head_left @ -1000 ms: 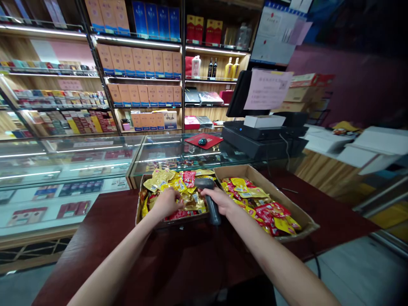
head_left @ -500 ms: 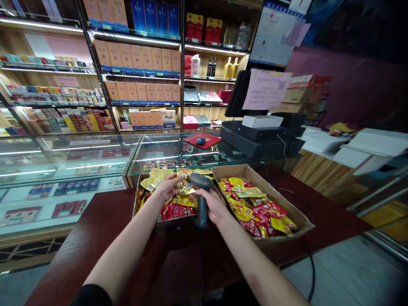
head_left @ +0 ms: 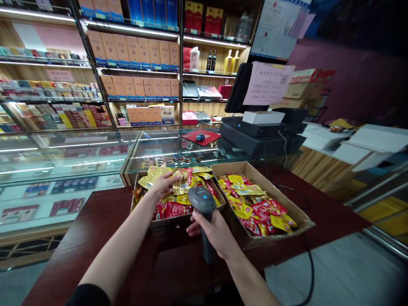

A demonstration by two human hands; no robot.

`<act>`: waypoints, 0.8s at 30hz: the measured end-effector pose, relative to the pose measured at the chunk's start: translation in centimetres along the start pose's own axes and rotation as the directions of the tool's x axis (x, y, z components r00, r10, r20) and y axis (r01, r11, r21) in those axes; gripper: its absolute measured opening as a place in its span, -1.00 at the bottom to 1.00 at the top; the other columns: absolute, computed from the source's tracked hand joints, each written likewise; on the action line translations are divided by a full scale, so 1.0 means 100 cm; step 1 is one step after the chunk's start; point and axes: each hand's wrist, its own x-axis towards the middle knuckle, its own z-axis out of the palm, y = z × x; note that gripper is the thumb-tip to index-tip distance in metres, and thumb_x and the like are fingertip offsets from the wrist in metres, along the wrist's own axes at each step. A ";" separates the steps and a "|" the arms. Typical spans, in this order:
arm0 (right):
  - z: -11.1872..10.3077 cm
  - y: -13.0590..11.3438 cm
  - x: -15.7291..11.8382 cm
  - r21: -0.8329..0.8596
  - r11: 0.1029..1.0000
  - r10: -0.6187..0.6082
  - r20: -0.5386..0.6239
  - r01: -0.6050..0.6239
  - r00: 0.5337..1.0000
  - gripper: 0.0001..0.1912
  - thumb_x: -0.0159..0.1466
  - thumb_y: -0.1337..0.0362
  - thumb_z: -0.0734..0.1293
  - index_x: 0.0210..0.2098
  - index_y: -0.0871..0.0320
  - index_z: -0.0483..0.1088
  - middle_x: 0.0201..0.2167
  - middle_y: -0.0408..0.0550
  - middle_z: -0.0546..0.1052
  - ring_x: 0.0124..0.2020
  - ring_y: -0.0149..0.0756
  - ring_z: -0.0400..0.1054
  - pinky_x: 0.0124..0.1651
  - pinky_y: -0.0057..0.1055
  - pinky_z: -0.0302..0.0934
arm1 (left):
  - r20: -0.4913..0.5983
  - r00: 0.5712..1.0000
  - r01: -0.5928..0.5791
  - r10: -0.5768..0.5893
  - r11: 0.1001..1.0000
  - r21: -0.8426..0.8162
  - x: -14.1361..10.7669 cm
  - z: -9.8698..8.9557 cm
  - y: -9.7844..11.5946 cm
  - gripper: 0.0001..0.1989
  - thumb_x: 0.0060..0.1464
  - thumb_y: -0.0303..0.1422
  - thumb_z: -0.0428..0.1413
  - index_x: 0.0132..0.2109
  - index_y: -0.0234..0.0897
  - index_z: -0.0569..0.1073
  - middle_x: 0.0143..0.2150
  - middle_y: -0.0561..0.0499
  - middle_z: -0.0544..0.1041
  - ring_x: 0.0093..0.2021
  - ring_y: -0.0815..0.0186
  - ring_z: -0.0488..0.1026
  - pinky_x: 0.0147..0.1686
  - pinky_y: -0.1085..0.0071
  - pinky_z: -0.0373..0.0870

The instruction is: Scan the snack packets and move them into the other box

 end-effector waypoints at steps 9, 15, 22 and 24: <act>0.005 0.017 -0.002 -0.163 0.986 0.026 -0.001 -0.025 1.000 -0.65 0.09 0.01 0.33 -0.41 0.17 0.21 -0.78 -0.30 0.29 -0.79 -0.48 0.17 -0.73 -0.56 0.12 | 0.003 1.000 0.008 -0.007 1.000 -0.012 -0.004 -0.001 0.002 -0.47 -0.31 -0.46 0.38 -0.14 -0.28 0.37 -0.32 -0.01 0.56 -0.46 0.33 0.52 -0.49 0.40 0.51; 0.004 0.016 -0.005 -0.203 0.979 0.019 -0.007 -0.020 1.000 -0.65 0.10 -0.01 0.31 -0.41 0.16 0.21 -0.79 -0.29 0.29 -0.79 -0.48 0.15 -0.73 -0.56 0.10 | -0.002 1.000 0.011 -0.011 1.000 -0.015 -0.005 -0.001 0.002 -0.45 -0.31 -0.47 0.38 -0.11 -0.30 0.38 -0.33 -0.03 0.56 -0.45 0.33 0.52 -0.46 0.40 0.51; 0.005 0.017 -0.006 -0.218 0.976 0.008 0.013 -0.005 1.000 -0.66 0.12 0.01 0.30 -0.42 0.16 0.21 -0.79 -0.29 0.29 -0.79 -0.48 0.15 -0.72 -0.55 0.12 | 0.011 1.000 0.009 -0.009 1.000 -0.004 -0.004 -0.001 0.001 -0.48 -0.33 -0.47 0.39 -0.13 -0.30 0.44 -0.31 -0.06 0.57 -0.40 0.29 0.53 -0.42 0.37 0.51; 0.005 0.017 -0.006 -0.216 0.976 0.012 0.013 -0.008 1.000 -0.67 0.12 0.01 0.30 -0.41 0.16 0.21 -0.79 -0.29 0.29 -0.79 -0.48 0.15 -0.72 -0.55 0.12 | 0.040 0.999 0.010 -0.011 1.000 0.017 -0.003 -0.001 0.001 -0.49 -0.32 -0.45 0.38 -0.13 -0.31 0.46 -0.31 -0.07 0.57 -0.38 0.27 0.54 -0.40 0.39 0.50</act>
